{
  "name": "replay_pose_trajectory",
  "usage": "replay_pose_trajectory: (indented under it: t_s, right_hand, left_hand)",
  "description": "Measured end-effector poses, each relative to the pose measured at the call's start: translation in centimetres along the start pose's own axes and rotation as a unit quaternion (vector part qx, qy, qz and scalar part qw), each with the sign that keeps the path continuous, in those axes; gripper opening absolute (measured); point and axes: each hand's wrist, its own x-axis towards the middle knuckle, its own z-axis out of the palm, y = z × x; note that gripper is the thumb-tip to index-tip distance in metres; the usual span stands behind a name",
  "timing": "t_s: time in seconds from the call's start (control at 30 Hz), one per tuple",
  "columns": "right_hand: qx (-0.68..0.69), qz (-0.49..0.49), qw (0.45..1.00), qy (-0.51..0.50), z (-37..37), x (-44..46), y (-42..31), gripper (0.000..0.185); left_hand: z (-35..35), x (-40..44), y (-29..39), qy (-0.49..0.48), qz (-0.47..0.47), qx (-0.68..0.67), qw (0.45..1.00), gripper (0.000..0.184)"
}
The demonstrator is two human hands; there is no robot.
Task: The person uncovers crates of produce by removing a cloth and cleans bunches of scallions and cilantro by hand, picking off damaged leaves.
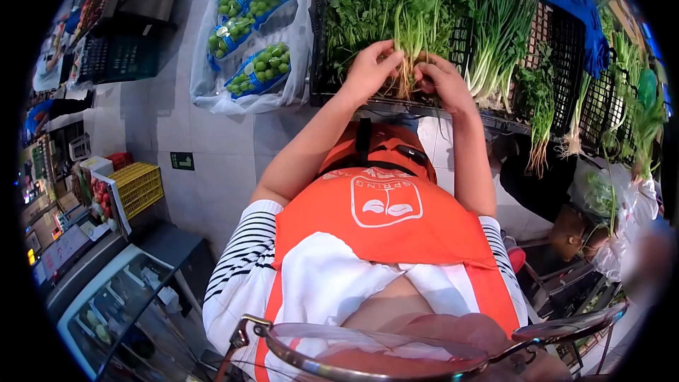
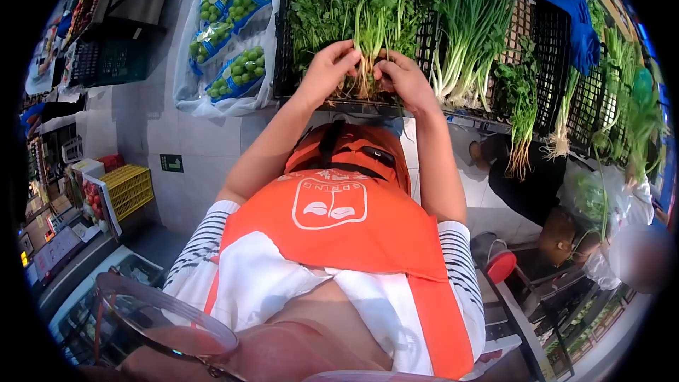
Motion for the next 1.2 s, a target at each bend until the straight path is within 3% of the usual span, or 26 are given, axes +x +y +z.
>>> replay_pose_trajectory:
  t_s: [0.07,0.2,0.33,0.4,0.5,0.6,0.63,0.73,0.8,0.87,0.93,0.97,1.07,1.2]
  right_hand:
    - [0.025,-0.013,1.000,-0.011,0.5,-1.5,-1.6,0.032]
    - [0.071,-0.043,0.996,-0.025,0.5,-2.7,-2.4,0.038]
    - [0.063,-0.043,0.997,0.001,0.7,-4.9,-2.6,0.037]
    - [0.099,-0.048,0.994,-0.021,0.3,-6.3,-2.2,0.038]
    - [0.131,-0.060,0.990,-0.002,-1.0,-8.3,-1.3,0.037]
    - [0.102,-0.005,0.982,0.161,-1.4,-8.3,-0.3,0.036]
    - [0.175,-0.019,0.984,0.035,-2.9,-7.5,0.8,0.034]
    - [0.145,0.010,0.989,0.036,-3.8,-7.2,2.2,0.032]
    - [0.148,0.006,0.987,0.054,-3.7,-7.2,2.5,0.032]
    - [0.160,0.005,0.985,0.062,-3.8,-7.0,2.7,0.033]
    - [0.168,0.008,0.983,0.070,-3.7,-7.1,2.6,0.033]
    - [0.175,0.006,0.982,0.065,-3.7,-7.1,2.7,0.033]
    - [0.165,0.001,0.984,0.069,-3.9,-6.8,2.7,0.033]
    - [0.167,-0.013,0.984,0.058,-3.2,-6.8,2.1,0.033]
  left_hand:
    - [0.2,0.0,1.8,0.021,-0.025,-0.076,0.997,0.032]
    - [1.3,0.1,3.3,0.077,0.056,0.009,0.995,0.031]
    - [3.3,-2.1,5.6,0.022,0.065,-0.134,0.989,0.019]
    - [4.5,-3.3,6.5,0.010,0.080,-0.144,0.986,0.018]
    - [5.8,-4.7,6.9,-0.012,0.146,0.004,0.989,0.024]
    - [6.0,-4.6,5.6,-0.076,0.187,0.158,0.967,0.030]
    - [5.8,-4.4,4.5,-0.088,0.194,0.230,0.950,0.034]
    - [4.7,-3.6,1.7,-0.075,0.202,0.291,0.932,0.032]
    - [3.5,-3.7,1.8,-0.098,0.101,0.227,0.964,0.025]
    - [1.8,-3.4,1.7,-0.040,0.066,0.287,0.955,0.019]
    - [0.4,-2.4,-0.1,0.077,0.096,0.231,0.965,0.016]
    - [-0.5,-1.9,-1.1,0.073,0.105,0.225,0.966,0.017]
    - [-1.7,-0.6,-3.1,-0.033,0.005,0.239,0.970,0.040]
    - [-0.3,-0.1,-1.2,-0.109,-0.171,0.019,0.979,0.056]
